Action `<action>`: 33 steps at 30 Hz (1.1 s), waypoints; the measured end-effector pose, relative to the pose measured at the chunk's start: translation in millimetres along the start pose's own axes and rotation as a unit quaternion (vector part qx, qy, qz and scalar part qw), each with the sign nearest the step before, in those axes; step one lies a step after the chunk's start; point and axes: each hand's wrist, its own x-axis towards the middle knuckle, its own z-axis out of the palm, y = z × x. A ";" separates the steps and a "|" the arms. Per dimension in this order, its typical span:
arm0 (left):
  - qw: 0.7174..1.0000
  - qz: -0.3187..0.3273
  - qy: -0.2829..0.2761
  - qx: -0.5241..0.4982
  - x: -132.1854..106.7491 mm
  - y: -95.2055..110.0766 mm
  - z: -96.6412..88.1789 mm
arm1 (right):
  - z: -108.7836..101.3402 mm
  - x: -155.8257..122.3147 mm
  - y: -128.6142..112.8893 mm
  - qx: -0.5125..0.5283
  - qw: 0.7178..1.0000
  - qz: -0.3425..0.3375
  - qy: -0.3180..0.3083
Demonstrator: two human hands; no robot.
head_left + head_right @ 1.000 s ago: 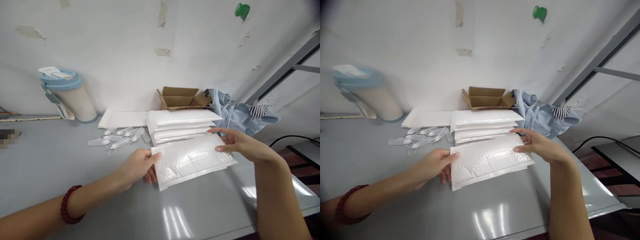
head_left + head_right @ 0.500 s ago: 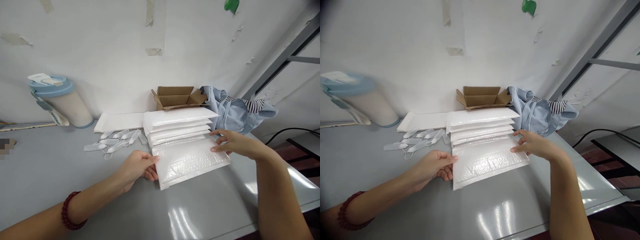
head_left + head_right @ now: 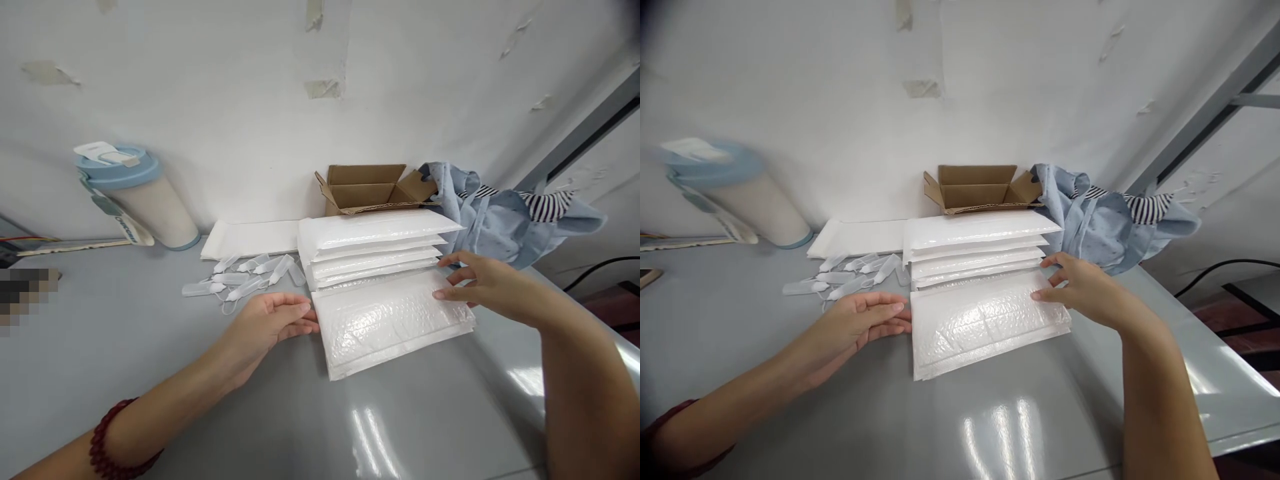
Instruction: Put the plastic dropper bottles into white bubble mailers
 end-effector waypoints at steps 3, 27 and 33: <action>0.999 0.017 0.011 0.035 1.7 1.1 1.4 | 0.2 1.4 1.6 0.006 1.000 0.000 0.005; 0.688 0.165 0.056 0.704 103.8 76.2 -88.1 | 8.4 -10.0 -17.0 -0.035 0.965 -0.007 0.261; 0.671 0.184 0.050 0.717 103.5 77.5 -95.2 | 14.5 -12.0 -23.0 -0.020 0.959 -0.025 0.283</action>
